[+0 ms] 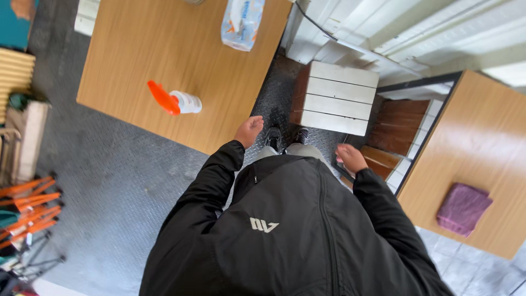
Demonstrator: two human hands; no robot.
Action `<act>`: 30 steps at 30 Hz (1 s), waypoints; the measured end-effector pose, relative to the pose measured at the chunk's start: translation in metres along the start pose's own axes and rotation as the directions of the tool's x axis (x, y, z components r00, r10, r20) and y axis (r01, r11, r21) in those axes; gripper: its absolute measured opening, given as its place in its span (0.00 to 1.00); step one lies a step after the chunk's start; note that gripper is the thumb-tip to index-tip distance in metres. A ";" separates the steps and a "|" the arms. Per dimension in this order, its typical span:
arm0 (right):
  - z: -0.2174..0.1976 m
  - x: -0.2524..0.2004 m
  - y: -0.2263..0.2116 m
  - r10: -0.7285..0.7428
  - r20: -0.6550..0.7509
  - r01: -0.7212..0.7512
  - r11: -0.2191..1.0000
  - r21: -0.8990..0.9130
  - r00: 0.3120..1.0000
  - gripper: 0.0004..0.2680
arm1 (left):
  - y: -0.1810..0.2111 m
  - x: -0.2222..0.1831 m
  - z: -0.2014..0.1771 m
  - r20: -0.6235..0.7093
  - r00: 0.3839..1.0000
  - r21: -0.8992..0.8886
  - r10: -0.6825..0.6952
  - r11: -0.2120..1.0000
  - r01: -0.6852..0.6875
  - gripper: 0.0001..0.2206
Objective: The person sprays a wooden table with a cleaning solution, wipes the surface with a purple cloth, moves several wooden stools and a tabletop section, and then sweeps the floor with a broom.
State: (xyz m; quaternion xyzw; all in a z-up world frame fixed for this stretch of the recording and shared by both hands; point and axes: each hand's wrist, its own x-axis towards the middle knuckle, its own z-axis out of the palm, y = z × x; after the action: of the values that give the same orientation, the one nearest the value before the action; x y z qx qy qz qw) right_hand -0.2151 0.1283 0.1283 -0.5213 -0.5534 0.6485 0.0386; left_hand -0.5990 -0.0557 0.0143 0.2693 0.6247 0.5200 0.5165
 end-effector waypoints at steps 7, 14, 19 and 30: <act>-0.019 -0.094 0.078 -0.058 0.046 0.072 0.635 -0.769 0.997 0.09 | -0.016 0.002 0.040 0.038 0.992 0.276 -0.123 0.955 0.108 0.20; -0.012 -0.127 0.089 0.127 0.063 -0.067 0.812 -0.580 0.990 0.08 | -0.011 0.023 0.065 0.095 0.989 0.237 -0.115 0.967 0.090 0.21; -0.038 -0.126 0.076 0.052 -0.050 -0.059 0.984 -0.167 0.997 0.09 | -0.027 -0.036 0.021 -0.051 0.995 0.386 -0.085 0.917 0.098 0.20; -0.270 -0.161 0.138 -0.028 -0.695 -0.470 0.717 -0.515 0.719 0.40 | -0.095 -0.219 0.057 -0.280 0.933 0.222 -0.226 0.930 0.292 0.18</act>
State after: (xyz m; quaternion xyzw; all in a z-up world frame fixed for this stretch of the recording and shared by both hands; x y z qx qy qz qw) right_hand 0.1246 0.1576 0.1681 -0.7601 -0.6227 0.1813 -0.0399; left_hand -0.4572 -0.2555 0.0101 0.1816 0.7777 0.3896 0.4586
